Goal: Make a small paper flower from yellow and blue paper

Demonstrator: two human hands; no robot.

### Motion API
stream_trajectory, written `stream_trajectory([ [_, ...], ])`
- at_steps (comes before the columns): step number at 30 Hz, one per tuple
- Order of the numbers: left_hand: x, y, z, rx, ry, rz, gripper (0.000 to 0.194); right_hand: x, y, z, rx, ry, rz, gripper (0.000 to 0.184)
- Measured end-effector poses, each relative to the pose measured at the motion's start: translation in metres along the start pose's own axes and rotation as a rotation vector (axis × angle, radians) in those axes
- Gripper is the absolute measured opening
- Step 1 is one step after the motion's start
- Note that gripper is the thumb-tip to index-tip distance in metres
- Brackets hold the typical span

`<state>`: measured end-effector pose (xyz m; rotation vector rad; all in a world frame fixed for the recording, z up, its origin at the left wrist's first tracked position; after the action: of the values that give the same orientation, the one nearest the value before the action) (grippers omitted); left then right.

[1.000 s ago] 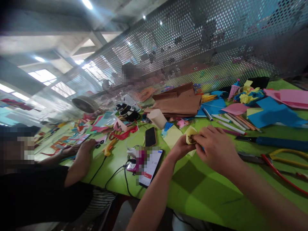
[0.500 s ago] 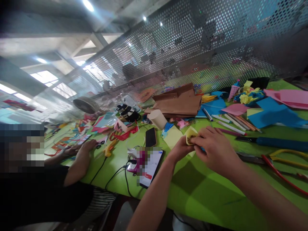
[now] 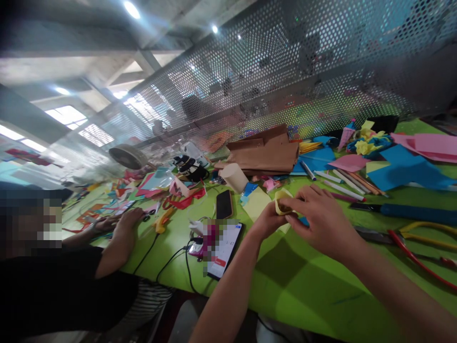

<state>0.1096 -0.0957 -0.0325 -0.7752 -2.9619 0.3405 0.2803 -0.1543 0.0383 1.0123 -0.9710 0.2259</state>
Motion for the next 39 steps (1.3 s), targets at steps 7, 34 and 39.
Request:
stream_trajectory([
  [7,0.000,-0.001,-0.001,0.028,-0.076,-0.023,0.061,0.006,-0.002,-0.004,0.041,-0.063,-0.035,0.020],
  [34,0.002,0.003,0.007,0.009,-0.158,0.008,0.060,-0.005,0.000,0.002,0.018,-0.003,0.018,0.027],
  [39,0.001,0.003,0.007,0.013,-0.196,0.032,0.060,-0.008,-0.001,-0.001,0.017,0.063,-0.005,0.025],
])
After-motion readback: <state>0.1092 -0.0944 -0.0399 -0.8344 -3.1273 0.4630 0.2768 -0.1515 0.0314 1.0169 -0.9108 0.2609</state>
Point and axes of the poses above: each hand's wrist, its own y-axis towards the middle knuckle, its own x-axis out of the back of the hand, z = x × y, the point moved 2 cm from there along y, towards the middle knuckle, and after that the axes turned 15 degrees about x, right-handed, at the moved point
